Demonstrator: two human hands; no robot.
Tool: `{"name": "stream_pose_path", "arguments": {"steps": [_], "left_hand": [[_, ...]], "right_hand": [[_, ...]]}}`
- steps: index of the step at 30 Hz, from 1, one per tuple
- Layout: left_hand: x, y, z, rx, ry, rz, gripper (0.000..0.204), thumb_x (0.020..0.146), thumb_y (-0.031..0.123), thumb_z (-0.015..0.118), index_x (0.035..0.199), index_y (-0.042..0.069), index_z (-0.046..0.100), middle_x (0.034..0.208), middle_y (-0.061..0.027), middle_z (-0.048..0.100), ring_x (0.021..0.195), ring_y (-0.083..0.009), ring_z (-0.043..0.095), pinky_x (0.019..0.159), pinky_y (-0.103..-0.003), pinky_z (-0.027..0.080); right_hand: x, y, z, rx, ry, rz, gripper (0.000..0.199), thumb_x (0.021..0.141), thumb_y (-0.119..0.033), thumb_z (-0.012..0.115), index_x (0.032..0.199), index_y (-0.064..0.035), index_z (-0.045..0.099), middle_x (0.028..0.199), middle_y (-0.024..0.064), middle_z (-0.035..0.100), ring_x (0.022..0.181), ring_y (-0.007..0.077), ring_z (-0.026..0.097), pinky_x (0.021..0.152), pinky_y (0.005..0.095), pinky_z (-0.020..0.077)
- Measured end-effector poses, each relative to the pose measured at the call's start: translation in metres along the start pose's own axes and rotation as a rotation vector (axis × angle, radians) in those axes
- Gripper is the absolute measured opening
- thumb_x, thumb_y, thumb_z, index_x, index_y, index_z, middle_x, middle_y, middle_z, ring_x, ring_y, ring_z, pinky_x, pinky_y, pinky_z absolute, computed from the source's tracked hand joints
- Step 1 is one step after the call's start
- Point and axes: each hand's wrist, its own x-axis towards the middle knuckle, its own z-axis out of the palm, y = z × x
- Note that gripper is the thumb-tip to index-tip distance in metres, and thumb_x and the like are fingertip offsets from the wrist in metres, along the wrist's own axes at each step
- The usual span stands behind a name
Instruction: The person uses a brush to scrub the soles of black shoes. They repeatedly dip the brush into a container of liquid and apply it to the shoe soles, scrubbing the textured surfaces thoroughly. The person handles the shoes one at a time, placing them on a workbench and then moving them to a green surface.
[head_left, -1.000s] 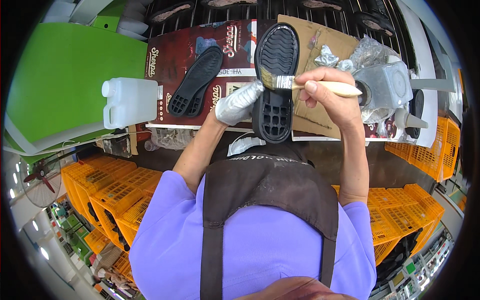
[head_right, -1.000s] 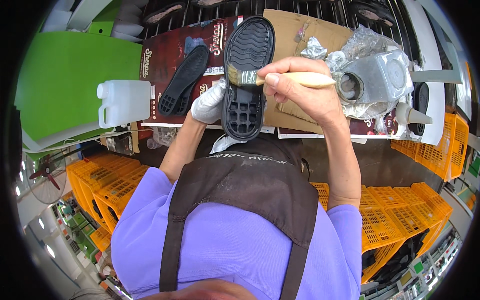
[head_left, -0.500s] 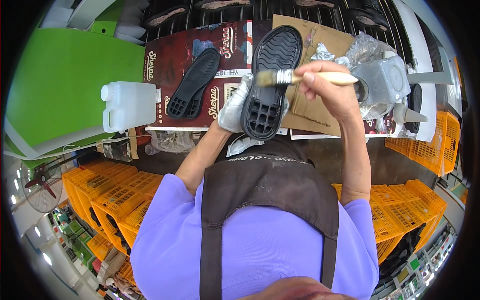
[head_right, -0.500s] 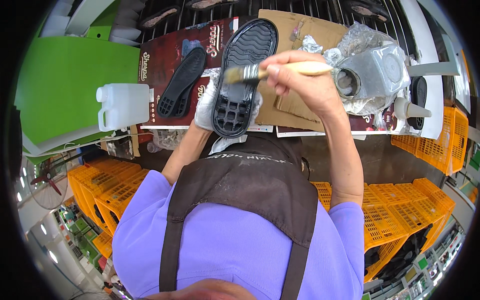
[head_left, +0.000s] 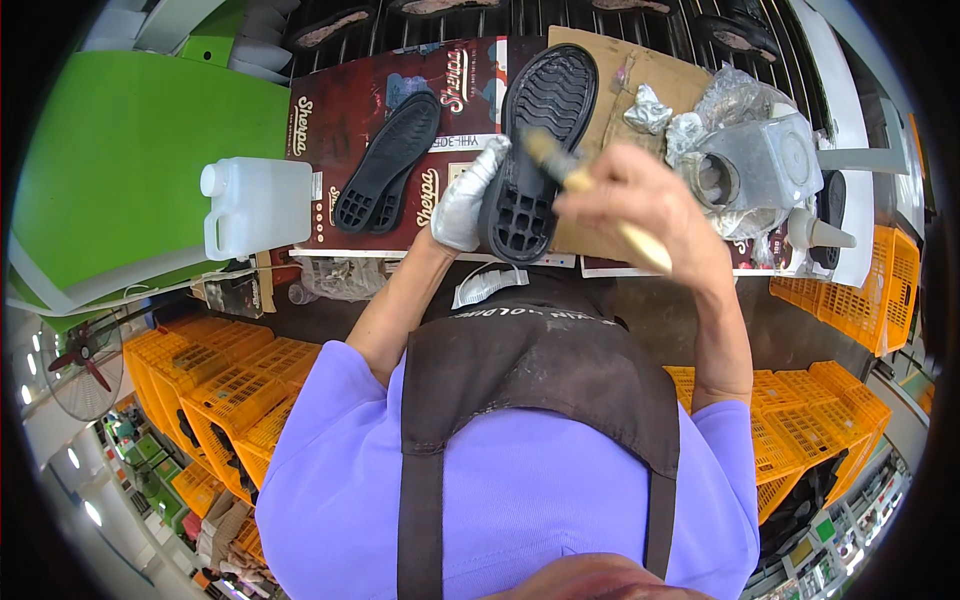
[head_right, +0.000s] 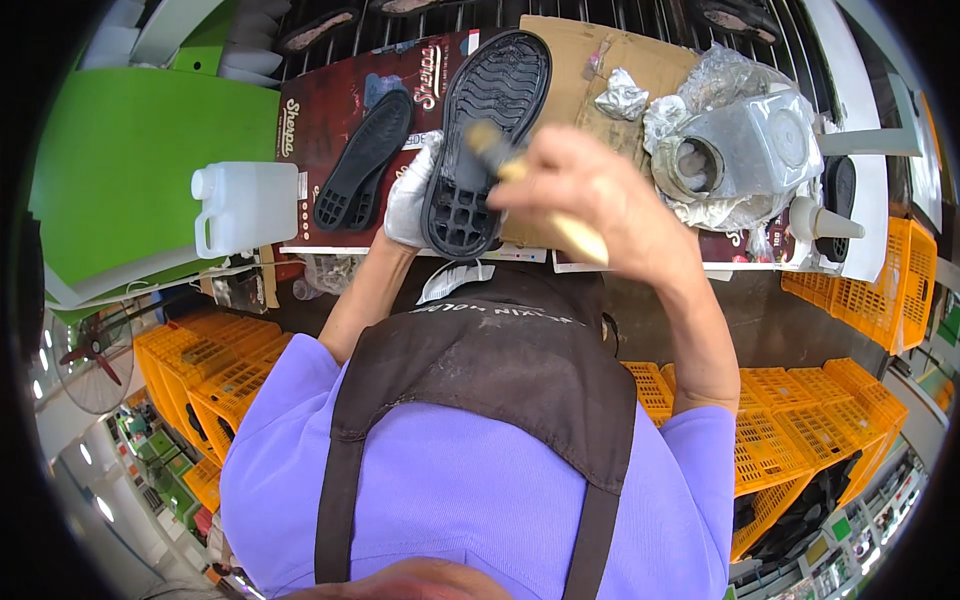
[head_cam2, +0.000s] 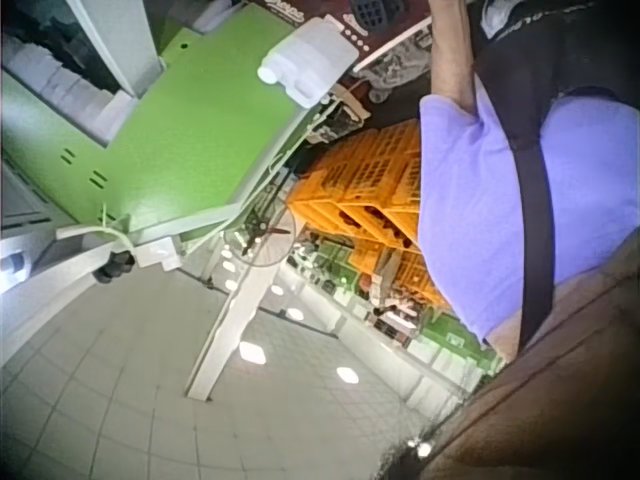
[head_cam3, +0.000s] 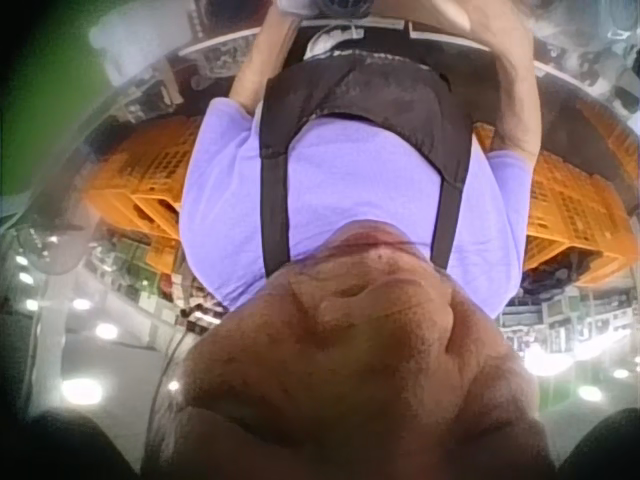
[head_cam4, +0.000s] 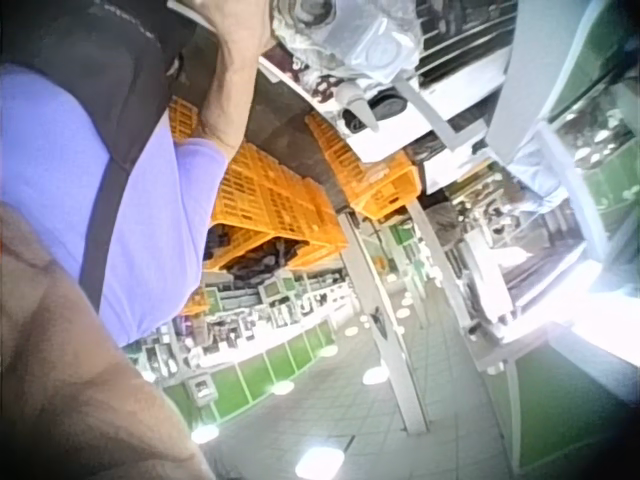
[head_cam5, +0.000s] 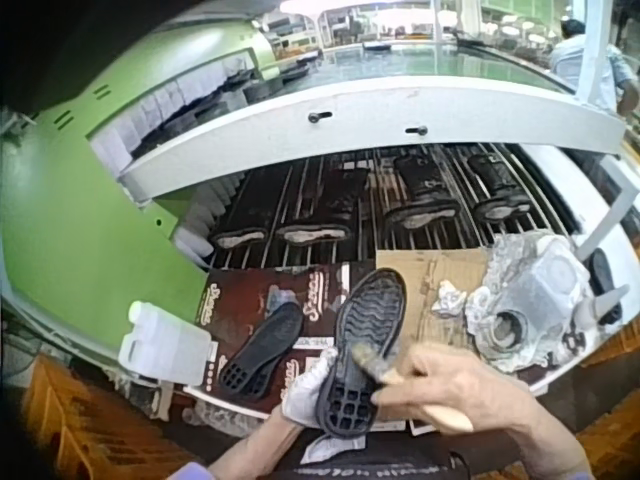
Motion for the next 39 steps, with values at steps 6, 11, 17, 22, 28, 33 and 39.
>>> {"name": "stream_pose_path", "arguments": {"steps": [6, 11, 17, 22, 28, 33, 39], "left_hand": [[-0.003, 0.006, 0.01, 0.119, -0.086, 0.053, 0.047, 0.097, 0.039, 0.03, 0.121, 0.002, 0.046, 0.103, -0.0126, 0.06, 0.09, -0.0209, 0.061, 0.079, -0.031, 0.051], [-0.002, -0.001, 0.005, 0.002, -0.152, -0.025, 0.051, 0.096, 0.044, 0.029, 0.121, 0.004, 0.047, 0.101, -0.0125, 0.06, 0.085, -0.0183, 0.061, 0.076, -0.03, 0.051], [0.001, -0.003, -0.007, 0.183, -0.043, 0.039, 0.051, 0.095, 0.044, 0.03, 0.122, 0.005, 0.047, 0.103, -0.0105, 0.06, 0.086, -0.0168, 0.061, 0.077, -0.03, 0.051], [0.004, -0.004, -0.017, 0.157, -0.15, -0.002, 0.048, 0.096, 0.04, 0.031, 0.126, 0.004, 0.045, 0.112, -0.0104, 0.057, 0.096, -0.018, 0.058, 0.086, -0.032, 0.047], [0.014, 0.0, -0.02, 0.159, -0.075, 0.134, 0.043, 0.097, 0.037, 0.032, 0.118, 0.004, 0.05, 0.108, -0.008, 0.059, 0.095, -0.0156, 0.058, 0.089, -0.029, 0.045], [0.01, 0.005, -0.019, 0.178, -0.049, 0.076, 0.042, 0.097, 0.036, 0.034, 0.116, 0.004, 0.051, 0.104, -0.0082, 0.06, 0.091, -0.0157, 0.059, 0.085, -0.029, 0.046], [0.004, 0.003, -0.014, 0.571, -0.106, 0.152, 0.042, 0.096, 0.029, 0.038, 0.125, -0.001, 0.042, 0.115, -0.0051, 0.05, 0.105, -0.0107, 0.047, 0.093, -0.024, 0.036]], "right_hand": [[0.004, 0.01, 0.001, 0.47, -0.007, 0.017, 0.018, 0.081, -0.009, 0.061, 0.098, -0.0038, 0.066, 0.075, 0.0058, 0.059, 0.069, 0.0162, 0.054, 0.063, 0.0303, 0.0439], [0.004, 0.046, -0.003, -0.061, 0.429, 0.183, 0.017, 0.079, -0.005, 0.062, 0.095, -0.004, 0.066, 0.076, 0.0087, 0.058, 0.067, 0.019, 0.056, 0.059, 0.0298, 0.0441], [0.004, 0.005, 0.011, 0.034, 0.227, 0.123, 0.014, 0.078, -0.006, 0.063, 0.092, -0.0033, 0.065, 0.069, 0.0093, 0.055, 0.061, 0.0214, 0.054, 0.057, 0.0299, 0.0433], [0.015, 0.013, -0.005, -0.076, 0.461, 0.188, 0.012, 0.079, -0.004, 0.061, 0.09, -0.0035, 0.065, 0.067, 0.009, 0.056, 0.059, 0.0206, 0.054, 0.054, 0.028, 0.0422], [0.003, -0.022, 0.024, 0.063, 0.195, 0.08, 0.014, 0.076, -0.002, 0.064, 0.089, -0.0033, 0.064, 0.07, 0.0106, 0.055, 0.062, 0.0243, 0.057, 0.055, 0.0318, 0.045], [0.001, -0.025, 0.016, 0.48, -0.045, 0.217, 0.013, 0.078, -0.009, 0.06, 0.087, -0.0018, 0.067, 0.071, 0.0079, 0.061, 0.062, 0.0168, 0.058, 0.055, 0.0289, 0.0452], [0.031, 0.007, -0.005, 0.576, 0.15, 0.671, 0.023, 0.078, -0.024, 0.059, 0.079, -0.0018, 0.067, 0.062, 0.0005, 0.057, 0.054, 0.0048, 0.049, 0.047, 0.019, 0.0372]]}}
